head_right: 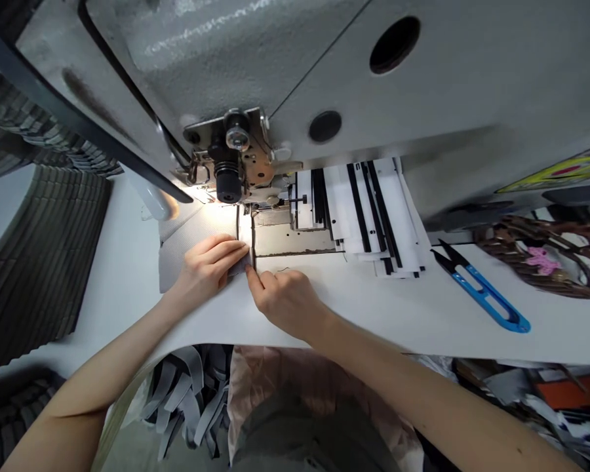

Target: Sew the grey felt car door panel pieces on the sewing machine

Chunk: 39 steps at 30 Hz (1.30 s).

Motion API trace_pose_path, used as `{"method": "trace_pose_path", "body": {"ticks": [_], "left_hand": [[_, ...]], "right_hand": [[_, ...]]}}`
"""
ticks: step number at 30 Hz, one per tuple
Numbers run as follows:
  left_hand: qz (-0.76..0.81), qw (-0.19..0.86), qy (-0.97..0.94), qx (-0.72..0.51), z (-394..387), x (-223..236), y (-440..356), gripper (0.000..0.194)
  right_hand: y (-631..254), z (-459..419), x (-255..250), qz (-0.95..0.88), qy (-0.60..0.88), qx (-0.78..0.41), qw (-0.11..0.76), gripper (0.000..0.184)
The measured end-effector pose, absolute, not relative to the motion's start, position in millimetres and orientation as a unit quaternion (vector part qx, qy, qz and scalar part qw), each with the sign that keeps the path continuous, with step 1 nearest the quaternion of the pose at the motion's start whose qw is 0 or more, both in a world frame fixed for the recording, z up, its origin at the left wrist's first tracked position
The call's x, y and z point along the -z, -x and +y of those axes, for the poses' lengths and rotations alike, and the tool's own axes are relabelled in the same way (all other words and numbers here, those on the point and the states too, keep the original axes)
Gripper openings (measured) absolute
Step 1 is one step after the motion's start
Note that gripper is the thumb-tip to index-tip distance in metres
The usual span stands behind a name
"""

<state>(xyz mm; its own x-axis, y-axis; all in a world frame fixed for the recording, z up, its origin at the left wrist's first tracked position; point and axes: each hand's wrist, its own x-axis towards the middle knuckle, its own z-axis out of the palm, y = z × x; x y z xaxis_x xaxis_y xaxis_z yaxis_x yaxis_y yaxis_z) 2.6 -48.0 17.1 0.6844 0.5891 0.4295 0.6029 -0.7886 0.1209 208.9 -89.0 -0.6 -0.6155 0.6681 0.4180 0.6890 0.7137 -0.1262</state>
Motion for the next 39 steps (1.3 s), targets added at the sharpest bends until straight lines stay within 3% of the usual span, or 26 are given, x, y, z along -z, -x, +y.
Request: {"method": "trace_pose_path", "body": {"ticks": [7,19,31,39], "left_hand": [[-0.322,0.022,0.917,0.233,-30,-13,0,0.029],[-0.366,0.082,0.902,0.215,-2,-2,4,0.031],[-0.363,0.050,0.898,0.244,-2,2,14,0.029],[-0.392,0.078,0.880,0.255,16,12,14,0.027]], "right_hand": [[-207,-71,-3,-0.897,0.391,0.040,0.204,0.043],[-195,-38,-26,-0.875,0.475,-0.094,0.024,0.049],[-191,-19,-19,-0.860,0.499,-0.096,0.034,0.060],[-193,-20,-10,-0.865,0.488,-0.085,0.078,0.049]]}}
